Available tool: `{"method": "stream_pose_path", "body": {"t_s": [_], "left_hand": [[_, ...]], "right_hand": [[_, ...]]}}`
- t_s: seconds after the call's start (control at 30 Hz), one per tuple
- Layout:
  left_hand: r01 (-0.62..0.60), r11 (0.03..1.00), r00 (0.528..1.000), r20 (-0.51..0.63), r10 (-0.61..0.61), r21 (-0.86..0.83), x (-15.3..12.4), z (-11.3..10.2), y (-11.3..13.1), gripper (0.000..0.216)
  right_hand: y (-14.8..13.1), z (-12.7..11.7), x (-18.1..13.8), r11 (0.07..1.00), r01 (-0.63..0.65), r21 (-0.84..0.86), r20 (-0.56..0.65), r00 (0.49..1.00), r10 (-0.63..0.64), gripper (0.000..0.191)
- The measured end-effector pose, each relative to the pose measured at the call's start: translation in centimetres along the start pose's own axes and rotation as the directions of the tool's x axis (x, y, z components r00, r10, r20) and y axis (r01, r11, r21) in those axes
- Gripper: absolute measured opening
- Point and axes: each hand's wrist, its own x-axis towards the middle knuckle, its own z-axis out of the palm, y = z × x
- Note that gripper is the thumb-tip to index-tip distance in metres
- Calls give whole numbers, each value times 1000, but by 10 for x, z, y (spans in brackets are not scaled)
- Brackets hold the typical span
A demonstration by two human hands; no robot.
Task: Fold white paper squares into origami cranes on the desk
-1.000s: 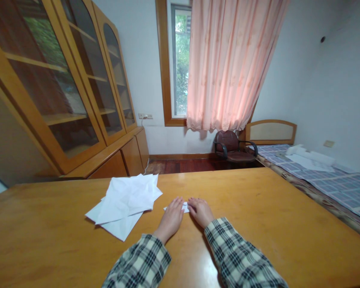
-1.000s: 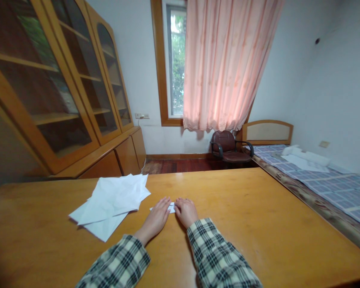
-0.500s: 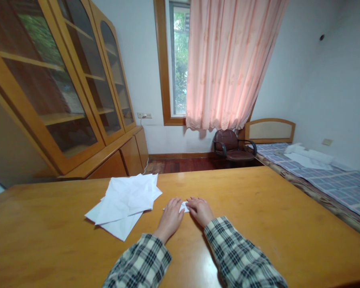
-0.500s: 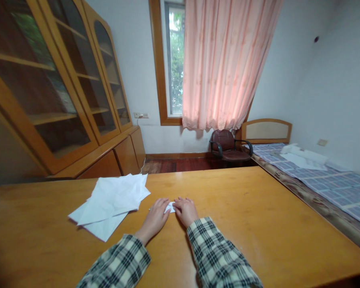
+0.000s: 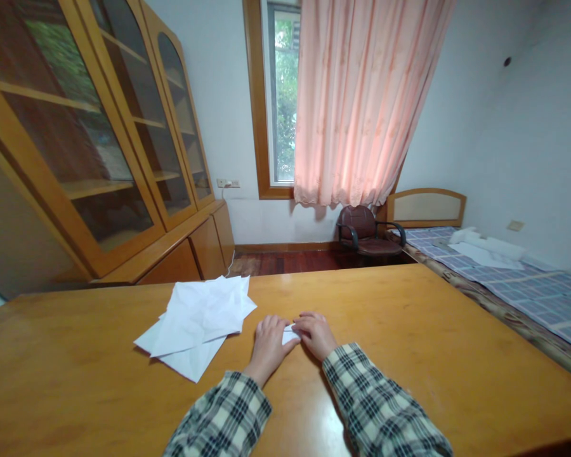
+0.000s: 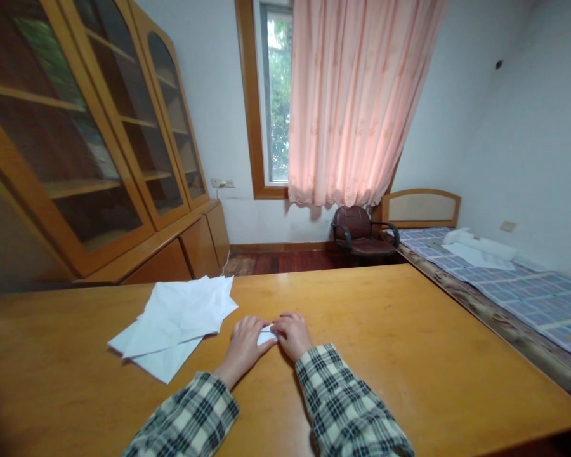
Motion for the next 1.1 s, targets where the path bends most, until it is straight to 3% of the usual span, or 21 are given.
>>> {"method": "stream_pose_path", "body": {"t_s": [0.37, 0.77, 1.1], "left_hand": [[28, 999, 999, -47, -27, 16, -2, -1, 6, 24], [45, 995, 999, 17, -44, -86, 1, 11, 1, 32], [105, 982, 994, 48, -99, -158, 2, 2, 3, 17]], "right_hand": [[-10, -7, 0, 996, 86, -4, -53, 995, -86, 33], [-14, -12, 0, 994, 109, -17, -99, 989, -110, 35], [-10, -12, 0, 999, 13, -44, -349, 937, -28, 42]]}}
